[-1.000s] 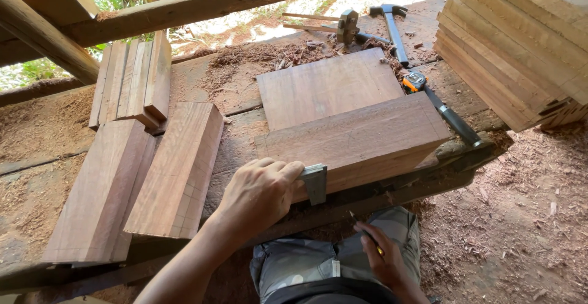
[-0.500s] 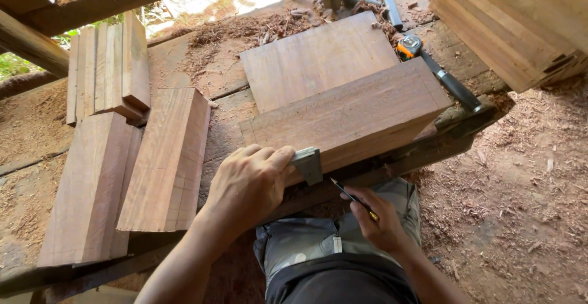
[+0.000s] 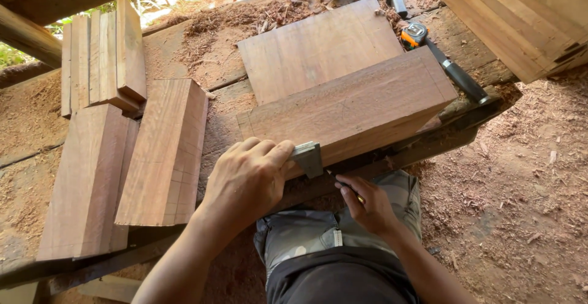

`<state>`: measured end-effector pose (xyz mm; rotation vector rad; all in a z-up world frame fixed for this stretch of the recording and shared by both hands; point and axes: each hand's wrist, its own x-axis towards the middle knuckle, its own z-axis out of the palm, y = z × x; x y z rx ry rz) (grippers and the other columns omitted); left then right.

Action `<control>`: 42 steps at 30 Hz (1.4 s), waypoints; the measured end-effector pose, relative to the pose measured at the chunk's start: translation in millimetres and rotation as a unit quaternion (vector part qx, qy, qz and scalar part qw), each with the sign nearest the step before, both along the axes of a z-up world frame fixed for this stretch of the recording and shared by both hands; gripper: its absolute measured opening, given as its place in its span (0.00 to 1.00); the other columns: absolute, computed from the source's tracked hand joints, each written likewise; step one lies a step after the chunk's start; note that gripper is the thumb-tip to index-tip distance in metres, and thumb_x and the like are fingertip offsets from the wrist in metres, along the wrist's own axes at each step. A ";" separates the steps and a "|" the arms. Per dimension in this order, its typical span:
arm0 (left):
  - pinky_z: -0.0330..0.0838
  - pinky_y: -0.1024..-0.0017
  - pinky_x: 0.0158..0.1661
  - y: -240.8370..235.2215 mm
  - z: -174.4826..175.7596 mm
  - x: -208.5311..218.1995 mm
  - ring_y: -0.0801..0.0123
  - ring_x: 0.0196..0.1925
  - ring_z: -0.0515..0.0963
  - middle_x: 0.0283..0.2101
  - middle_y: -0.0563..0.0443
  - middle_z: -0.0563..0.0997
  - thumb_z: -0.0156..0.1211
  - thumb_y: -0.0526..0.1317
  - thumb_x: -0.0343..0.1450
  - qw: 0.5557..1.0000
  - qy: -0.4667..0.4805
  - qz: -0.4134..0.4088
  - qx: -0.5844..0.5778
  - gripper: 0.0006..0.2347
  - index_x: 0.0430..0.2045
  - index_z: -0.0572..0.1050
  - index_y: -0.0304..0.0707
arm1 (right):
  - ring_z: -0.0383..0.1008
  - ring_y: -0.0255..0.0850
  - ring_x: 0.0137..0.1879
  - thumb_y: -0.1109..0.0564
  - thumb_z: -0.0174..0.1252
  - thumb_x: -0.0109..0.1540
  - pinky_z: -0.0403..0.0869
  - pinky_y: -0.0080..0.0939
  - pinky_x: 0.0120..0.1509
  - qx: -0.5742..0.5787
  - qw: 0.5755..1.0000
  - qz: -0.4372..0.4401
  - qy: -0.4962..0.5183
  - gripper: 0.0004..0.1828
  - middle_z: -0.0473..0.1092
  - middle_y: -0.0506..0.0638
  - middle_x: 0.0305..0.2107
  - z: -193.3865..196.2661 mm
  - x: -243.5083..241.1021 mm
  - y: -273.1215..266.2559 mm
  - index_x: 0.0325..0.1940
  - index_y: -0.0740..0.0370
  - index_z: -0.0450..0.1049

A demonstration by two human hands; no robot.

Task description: The person uses a metal square and a pencil to draw straight lines on a rectangular wooden plank. They reposition the square multiple times to mark different sections of the wood. After marking, the person picks up the plank and places it on a stack of other wooden pieces.

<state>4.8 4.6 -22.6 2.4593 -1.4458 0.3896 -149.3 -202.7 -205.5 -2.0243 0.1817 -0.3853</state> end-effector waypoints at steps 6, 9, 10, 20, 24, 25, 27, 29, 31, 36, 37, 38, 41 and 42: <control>0.74 0.63 0.34 -0.2 -0.5 0.2 0.54 0.34 0.80 0.25 0.49 0.76 0.59 0.44 0.70 1.000 -0.003 -0.005 -0.001 0.07 0.36 0.78 0.46 | 0.82 0.58 0.44 0.55 0.51 0.68 0.80 0.58 0.46 -0.047 0.998 0.016 -0.030 0.16 0.81 0.57 0.37 3.3 10.3 5.8 0.56 0.54 0.80; 0.74 0.63 0.34 -0.7 4.4 -2.5 0.54 0.35 0.80 0.25 0.49 0.76 0.59 0.44 0.70 1.000 0.001 -0.006 -0.008 0.07 0.36 0.78 0.46 | 0.82 0.55 0.41 0.57 0.53 0.67 0.80 0.53 0.44 -0.127 0.990 0.016 -0.059 0.14 0.80 0.56 0.35 5.0 11.2 7.4 0.53 0.55 0.80; 0.74 0.63 0.34 -0.1 0.2 -0.9 0.54 0.35 0.80 0.25 0.49 0.76 0.59 0.44 0.70 1.000 0.000 -0.006 -0.009 0.07 0.36 0.78 0.46 | 0.82 0.55 0.41 0.57 0.53 0.67 0.80 0.53 0.44 -0.128 0.990 0.017 -0.060 0.14 0.80 0.56 0.35 12.4 11.9 7.1 0.53 0.55 0.80; 0.75 0.64 0.34 -3.8 22.6 -6.8 0.61 0.31 0.80 0.33 0.47 0.84 0.63 0.36 0.69 0.998 0.055 -0.001 0.007 0.11 0.43 0.79 0.33 | 0.77 0.37 0.26 0.60 0.58 0.61 0.76 0.34 0.28 -0.169 0.981 0.038 -0.082 0.12 0.82 0.53 0.34 102.2 10.7 7.5 0.46 0.67 0.80; 0.75 0.64 0.34 -3.8 20.8 -5.5 0.61 0.31 0.80 0.33 0.46 0.84 0.63 0.36 0.69 0.998 0.057 -0.001 0.012 0.11 0.43 0.79 0.33 | 0.77 0.39 0.26 0.62 0.60 0.59 0.76 0.36 0.30 -0.213 0.971 0.040 -0.102 0.09 0.82 0.54 0.35 113.0 12.9 10.5 0.41 0.68 0.80; 0.75 0.64 0.34 -3.8 20.9 -5.6 0.61 0.31 0.80 0.33 0.46 0.84 0.63 0.36 0.69 0.998 0.058 -0.001 0.013 0.11 0.43 0.79 0.33 | 0.77 0.39 0.26 0.62 0.60 0.59 0.76 0.36 0.30 -0.212 0.971 0.040 -0.101 0.09 0.82 0.54 0.35 111.8 12.7 10.3 0.41 0.68 0.80; 0.75 0.65 0.33 -3.8 21.0 -5.6 0.62 0.31 0.80 0.34 0.46 0.84 0.63 0.37 0.69 0.998 0.065 -0.002 0.013 0.11 0.43 0.79 0.33 | 0.76 0.38 0.24 0.62 0.61 0.59 0.76 0.35 0.27 -0.224 0.968 0.043 -0.103 0.09 0.82 0.54 0.35 109.4 12.7 9.3 0.41 0.67 0.80; 0.75 0.65 0.33 -3.9 21.1 -5.6 0.61 0.30 0.80 0.33 0.46 0.84 0.64 0.37 0.69 0.998 0.063 -0.002 0.013 0.11 0.43 0.79 0.33 | 0.80 0.41 0.28 0.62 0.60 0.58 0.79 0.35 0.30 -0.208 0.968 0.040 -0.133 0.10 0.82 0.58 0.36 110.0 11.1 7.6 0.42 0.69 0.80; 0.75 0.65 0.33 -3.6 20.5 -5.5 0.61 0.30 0.80 0.33 0.46 0.84 0.65 0.38 0.69 0.998 0.063 -0.001 0.014 0.12 0.43 0.79 0.33 | 0.84 0.43 0.32 0.63 0.59 0.58 0.82 0.34 0.32 -0.191 0.968 0.038 -0.161 0.11 0.82 0.61 0.37 120.3 9.9 6.6 0.42 0.70 0.81; 0.76 0.66 0.33 -3.1 20.2 -4.0 0.61 0.30 0.81 0.33 0.44 0.84 0.64 0.36 0.69 0.998 0.062 -0.007 0.013 0.11 0.44 0.79 0.32 | 0.83 0.39 0.31 0.62 0.59 0.57 0.75 0.36 0.38 -0.200 0.964 0.032 -0.174 0.11 0.82 0.57 0.36 129.9 5.1 2.7 0.41 0.65 0.80; 0.76 0.66 0.33 -3.3 20.2 -3.9 0.61 0.30 0.81 0.33 0.44 0.84 0.64 0.36 0.69 0.998 0.060 -0.007 0.011 0.11 0.44 0.79 0.32 | 0.83 0.39 0.31 0.62 0.59 0.57 0.75 0.36 0.38 -0.201 0.963 0.032 -0.176 0.11 0.82 0.57 0.36 119.4 1.9 2.3 0.41 0.65 0.80; 0.76 0.65 0.34 -3.7 19.9 -3.8 0.61 0.31 0.81 0.33 0.45 0.84 0.64 0.37 0.69 0.998 0.063 -0.006 0.012 0.11 0.44 0.79 0.32 | 0.82 0.38 0.28 0.61 0.58 0.57 0.76 0.34 0.30 -0.187 0.975 0.033 -0.119 0.10 0.83 0.56 0.34 108.4 -1.1 1.9 0.40 0.65 0.81; 0.76 0.65 0.34 -2.9 20.8 -5.0 0.62 0.32 0.81 0.33 0.46 0.84 0.64 0.39 0.70 0.998 0.064 -0.006 0.010 0.12 0.44 0.79 0.33 | 0.80 0.37 0.23 0.57 0.56 0.60 0.74 0.34 0.23 -0.199 0.979 0.037 -0.020 0.14 0.83 0.50 0.34 75.2 -0.1 2.0 0.48 0.60 0.78; 0.75 0.66 0.34 -3.5 21.1 -5.1 0.63 0.32 0.80 0.33 0.47 0.84 0.64 0.39 0.70 0.998 0.059 -0.006 0.004 0.12 0.44 0.79 0.33 | 0.79 0.37 0.22 0.54 0.55 0.62 0.73 0.36 0.23 -0.228 0.973 0.040 0.018 0.18 0.83 0.46 0.36 63.8 2.6 0.9 0.57 0.56 0.75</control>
